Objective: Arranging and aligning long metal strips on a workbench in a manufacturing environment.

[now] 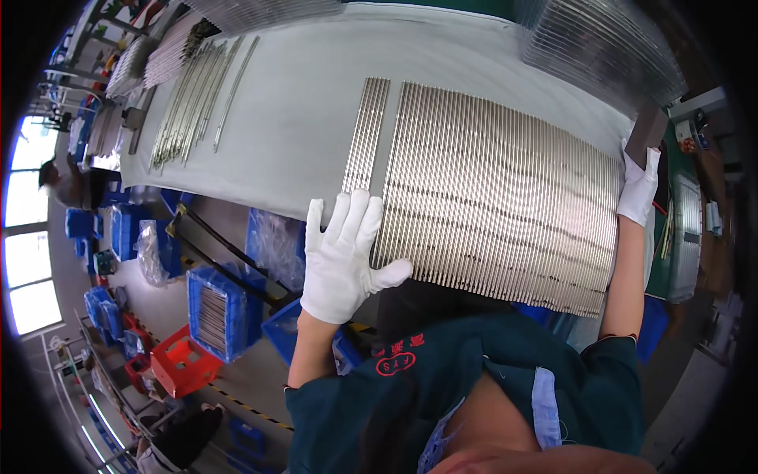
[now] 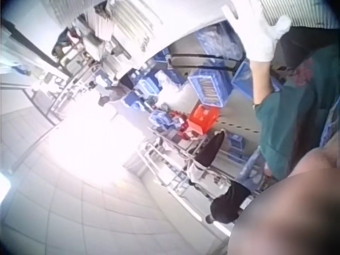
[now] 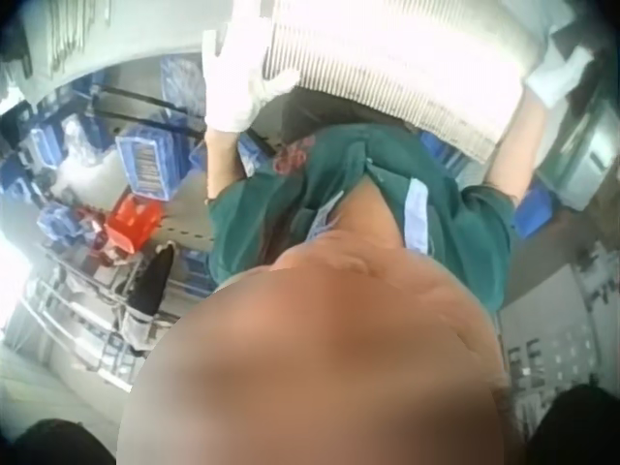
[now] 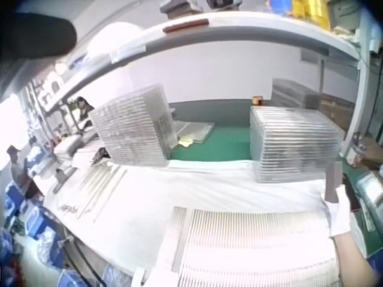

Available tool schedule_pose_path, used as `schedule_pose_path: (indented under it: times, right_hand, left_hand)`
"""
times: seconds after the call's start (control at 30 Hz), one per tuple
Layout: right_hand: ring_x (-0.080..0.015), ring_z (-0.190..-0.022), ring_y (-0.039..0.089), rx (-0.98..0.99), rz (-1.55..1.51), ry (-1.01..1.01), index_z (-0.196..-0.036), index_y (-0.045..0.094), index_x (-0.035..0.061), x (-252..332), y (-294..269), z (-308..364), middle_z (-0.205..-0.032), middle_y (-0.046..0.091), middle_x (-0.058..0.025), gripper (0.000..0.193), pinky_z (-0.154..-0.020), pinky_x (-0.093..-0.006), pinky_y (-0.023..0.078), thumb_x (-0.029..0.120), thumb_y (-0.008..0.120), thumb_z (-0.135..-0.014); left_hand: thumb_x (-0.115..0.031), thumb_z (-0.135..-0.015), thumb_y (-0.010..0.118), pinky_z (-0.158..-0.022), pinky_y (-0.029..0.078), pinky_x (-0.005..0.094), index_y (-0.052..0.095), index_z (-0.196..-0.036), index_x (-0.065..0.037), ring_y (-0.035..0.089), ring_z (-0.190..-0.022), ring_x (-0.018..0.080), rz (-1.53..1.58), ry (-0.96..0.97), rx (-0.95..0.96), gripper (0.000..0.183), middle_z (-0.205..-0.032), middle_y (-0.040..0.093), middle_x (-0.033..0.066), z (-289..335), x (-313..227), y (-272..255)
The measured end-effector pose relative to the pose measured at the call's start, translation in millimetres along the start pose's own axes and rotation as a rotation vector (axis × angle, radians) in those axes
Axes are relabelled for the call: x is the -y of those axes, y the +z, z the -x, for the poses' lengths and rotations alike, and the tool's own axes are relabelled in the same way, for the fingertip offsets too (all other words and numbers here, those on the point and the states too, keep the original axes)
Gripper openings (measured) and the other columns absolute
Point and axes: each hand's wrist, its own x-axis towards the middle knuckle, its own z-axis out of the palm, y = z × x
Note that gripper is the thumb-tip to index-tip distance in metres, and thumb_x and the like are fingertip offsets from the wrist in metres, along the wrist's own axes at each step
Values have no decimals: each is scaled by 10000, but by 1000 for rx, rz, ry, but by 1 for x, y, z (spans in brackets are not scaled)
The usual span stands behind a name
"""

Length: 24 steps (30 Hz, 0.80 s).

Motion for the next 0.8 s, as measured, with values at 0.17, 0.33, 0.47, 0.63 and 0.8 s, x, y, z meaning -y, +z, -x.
schedule_pose_path:
  times: [0.17,0.33,0.47,0.63,0.8]
  right_hand:
    - [-290,-1313,551,-35,-152,63,-1442,466,-82,6,14,6,-1410,545,-188,674,-1191,-428,408,437,581,-1028]
    - [-286,-1308,561,-7,-98,44,-1427,494,-63,5,5,4,-1394,566,-166,602,-1174,-428,430,383,574,-1030]
    - [-276,-1294,570,-12,-116,22,-1423,504,-57,7,9,6,-1385,572,-162,581,-1144,-428,464,372,575,-1038]
    - [-225,-1270,582,-49,-45,31,-1402,535,-98,8,10,8,-1381,602,-144,640,-1163,-336,406,446,498,-1066]
    - [-261,-1295,576,-57,-119,30,-1424,505,-93,12,23,13,-1370,599,-162,661,-1176,-388,408,454,527,-1053]
  left_hand:
    - [-742,-849,565,-1172,286,569,494,-1450,-12,501,-1351,359,135,57,50,948,-1435,545,181,-5,-14,-7]
    - [-741,-879,529,-1189,258,571,511,-1433,6,529,-1316,372,28,34,-24,931,-1405,569,189,3,4,-1]
    - [-684,-910,544,-1184,268,577,502,-1463,0,485,-1353,368,-130,-79,-1,881,-1455,531,203,13,21,-3]
    - [-681,-894,574,-1160,293,592,514,-1433,27,483,-1331,403,-97,-54,-21,892,-1439,527,234,6,8,-8]
    - [-702,-821,652,-1163,281,617,516,-1434,-15,521,-1301,387,116,121,-2,931,-1376,570,200,-4,-33,1]
